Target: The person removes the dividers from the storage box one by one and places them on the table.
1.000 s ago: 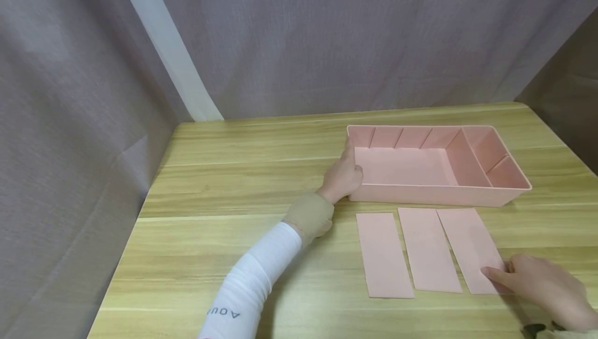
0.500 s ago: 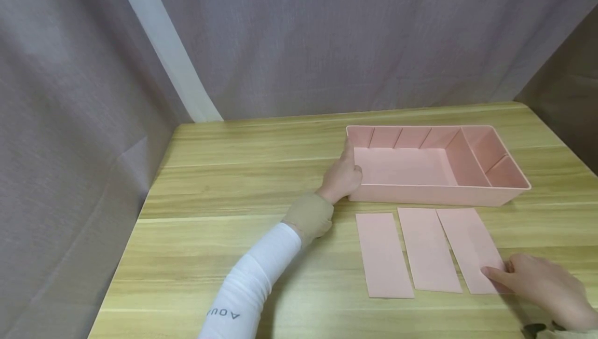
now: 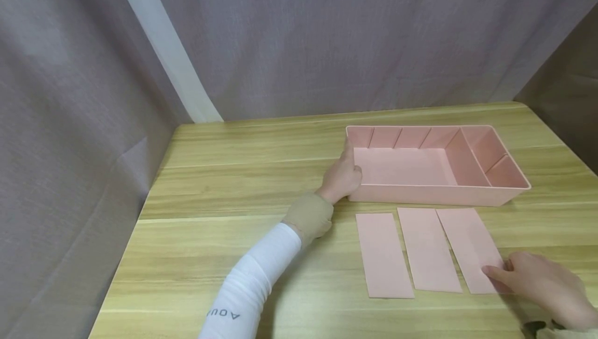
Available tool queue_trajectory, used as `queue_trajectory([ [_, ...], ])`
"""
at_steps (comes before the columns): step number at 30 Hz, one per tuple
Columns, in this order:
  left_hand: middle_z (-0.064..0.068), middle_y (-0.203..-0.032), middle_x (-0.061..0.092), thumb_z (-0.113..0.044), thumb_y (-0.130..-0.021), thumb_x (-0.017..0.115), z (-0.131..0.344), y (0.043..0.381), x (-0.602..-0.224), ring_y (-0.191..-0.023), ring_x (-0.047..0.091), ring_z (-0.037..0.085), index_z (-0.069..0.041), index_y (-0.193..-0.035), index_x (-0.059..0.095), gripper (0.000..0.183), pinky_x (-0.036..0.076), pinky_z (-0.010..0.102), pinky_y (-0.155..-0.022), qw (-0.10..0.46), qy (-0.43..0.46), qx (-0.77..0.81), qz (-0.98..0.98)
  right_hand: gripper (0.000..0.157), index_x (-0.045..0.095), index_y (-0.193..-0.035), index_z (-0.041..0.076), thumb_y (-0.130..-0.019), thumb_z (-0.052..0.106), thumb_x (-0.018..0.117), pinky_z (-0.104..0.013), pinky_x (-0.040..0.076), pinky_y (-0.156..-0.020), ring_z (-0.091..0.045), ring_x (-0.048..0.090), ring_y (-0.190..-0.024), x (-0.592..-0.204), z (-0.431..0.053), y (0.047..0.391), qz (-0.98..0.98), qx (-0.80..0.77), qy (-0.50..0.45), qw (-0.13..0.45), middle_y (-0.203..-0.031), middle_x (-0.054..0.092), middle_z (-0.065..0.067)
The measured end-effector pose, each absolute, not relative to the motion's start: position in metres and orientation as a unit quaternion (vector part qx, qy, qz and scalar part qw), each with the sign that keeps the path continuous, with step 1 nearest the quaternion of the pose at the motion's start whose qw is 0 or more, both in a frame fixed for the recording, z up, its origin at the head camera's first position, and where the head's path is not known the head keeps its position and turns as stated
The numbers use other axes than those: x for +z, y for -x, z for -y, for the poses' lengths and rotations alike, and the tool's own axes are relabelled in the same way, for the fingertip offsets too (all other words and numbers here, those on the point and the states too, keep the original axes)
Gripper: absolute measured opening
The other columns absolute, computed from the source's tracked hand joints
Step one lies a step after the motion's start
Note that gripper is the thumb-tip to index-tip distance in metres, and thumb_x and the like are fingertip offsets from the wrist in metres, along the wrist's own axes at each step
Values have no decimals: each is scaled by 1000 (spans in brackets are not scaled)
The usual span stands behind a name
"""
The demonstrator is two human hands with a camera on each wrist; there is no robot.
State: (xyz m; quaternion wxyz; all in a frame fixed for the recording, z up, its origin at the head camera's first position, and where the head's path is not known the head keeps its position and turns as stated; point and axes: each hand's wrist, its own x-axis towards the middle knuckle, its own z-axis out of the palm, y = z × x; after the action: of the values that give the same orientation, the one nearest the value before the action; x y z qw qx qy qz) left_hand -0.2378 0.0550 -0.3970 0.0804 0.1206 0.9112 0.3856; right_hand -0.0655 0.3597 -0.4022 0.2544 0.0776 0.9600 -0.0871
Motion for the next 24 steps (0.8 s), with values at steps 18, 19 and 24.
queue_trajectory([
  [18,13,-91,61,-14,-89,36,-55,237,-398,-34,29,9,-18,-141,-15,74,27,21,-29,73,-124,386,-911,53,53,-75,4,-88,53,35,-28,26,-43,-19,43,-53,-381,-349,70,-985,-104,-68,118,-58,48,-5],
  [19,12,-84,59,-14,-89,37,-55,237,-399,-34,29,9,-18,-141,-15,74,27,21,-29,72,-123,384,-912,52,55,-80,2,-89,50,37,-28,27,-43,-19,45,-53,-380,-349,71,-987,-107,-65,100,-61,52,-7],
  [24,9,-84,58,-14,-89,37,-55,237,-399,-33,29,10,-18,-141,-15,74,27,21,-28,72,-124,386,-911,43,57,-89,-4,-87,38,47,-28,28,-42,-22,50,-53,-374,-344,74,-992,-117,-56,-8,-72,61,-19],
])
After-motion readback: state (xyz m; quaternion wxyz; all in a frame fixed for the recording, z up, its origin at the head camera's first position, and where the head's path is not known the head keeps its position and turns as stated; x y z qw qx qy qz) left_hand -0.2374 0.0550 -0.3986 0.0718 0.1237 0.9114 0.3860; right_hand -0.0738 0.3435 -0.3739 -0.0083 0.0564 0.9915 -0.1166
